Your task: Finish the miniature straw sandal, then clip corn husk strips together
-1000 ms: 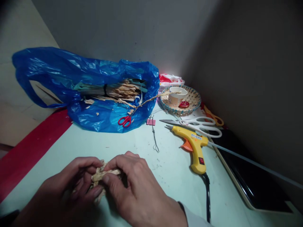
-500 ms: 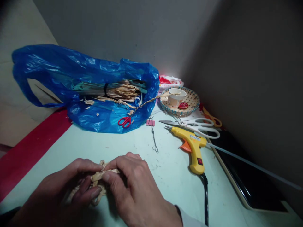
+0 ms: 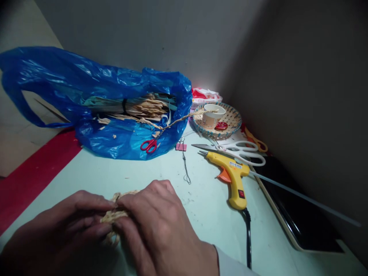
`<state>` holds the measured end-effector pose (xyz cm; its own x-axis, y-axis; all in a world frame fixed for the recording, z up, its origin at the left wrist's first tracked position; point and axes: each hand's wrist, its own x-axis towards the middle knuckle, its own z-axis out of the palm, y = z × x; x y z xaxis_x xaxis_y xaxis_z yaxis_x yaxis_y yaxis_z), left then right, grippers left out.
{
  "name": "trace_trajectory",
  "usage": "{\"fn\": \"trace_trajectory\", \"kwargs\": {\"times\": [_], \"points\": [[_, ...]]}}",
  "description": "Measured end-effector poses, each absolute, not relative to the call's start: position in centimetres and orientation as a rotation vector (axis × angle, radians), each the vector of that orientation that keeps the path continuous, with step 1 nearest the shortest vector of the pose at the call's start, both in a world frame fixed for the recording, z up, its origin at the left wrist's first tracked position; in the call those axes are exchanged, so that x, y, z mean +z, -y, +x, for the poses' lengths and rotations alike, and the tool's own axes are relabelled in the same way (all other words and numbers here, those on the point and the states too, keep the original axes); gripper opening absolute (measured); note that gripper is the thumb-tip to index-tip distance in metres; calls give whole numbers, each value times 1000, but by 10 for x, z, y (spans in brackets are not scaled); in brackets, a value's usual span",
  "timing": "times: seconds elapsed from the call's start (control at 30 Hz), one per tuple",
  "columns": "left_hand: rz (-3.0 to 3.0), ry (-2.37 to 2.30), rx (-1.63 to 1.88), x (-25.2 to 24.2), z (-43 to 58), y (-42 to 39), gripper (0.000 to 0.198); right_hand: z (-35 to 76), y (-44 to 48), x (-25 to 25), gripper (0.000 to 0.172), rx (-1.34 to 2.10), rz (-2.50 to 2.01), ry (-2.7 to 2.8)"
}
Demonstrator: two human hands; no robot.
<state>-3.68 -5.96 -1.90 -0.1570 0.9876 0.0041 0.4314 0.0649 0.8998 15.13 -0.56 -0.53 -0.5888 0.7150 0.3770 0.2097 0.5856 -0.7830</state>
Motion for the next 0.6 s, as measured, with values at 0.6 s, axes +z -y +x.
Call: {"fn": "trace_trajectory", "kwargs": {"times": [0.6], "points": [[865,-1504,1076,-11,-30,60,20,146,8,-12,15,951,-769,2138]]}}
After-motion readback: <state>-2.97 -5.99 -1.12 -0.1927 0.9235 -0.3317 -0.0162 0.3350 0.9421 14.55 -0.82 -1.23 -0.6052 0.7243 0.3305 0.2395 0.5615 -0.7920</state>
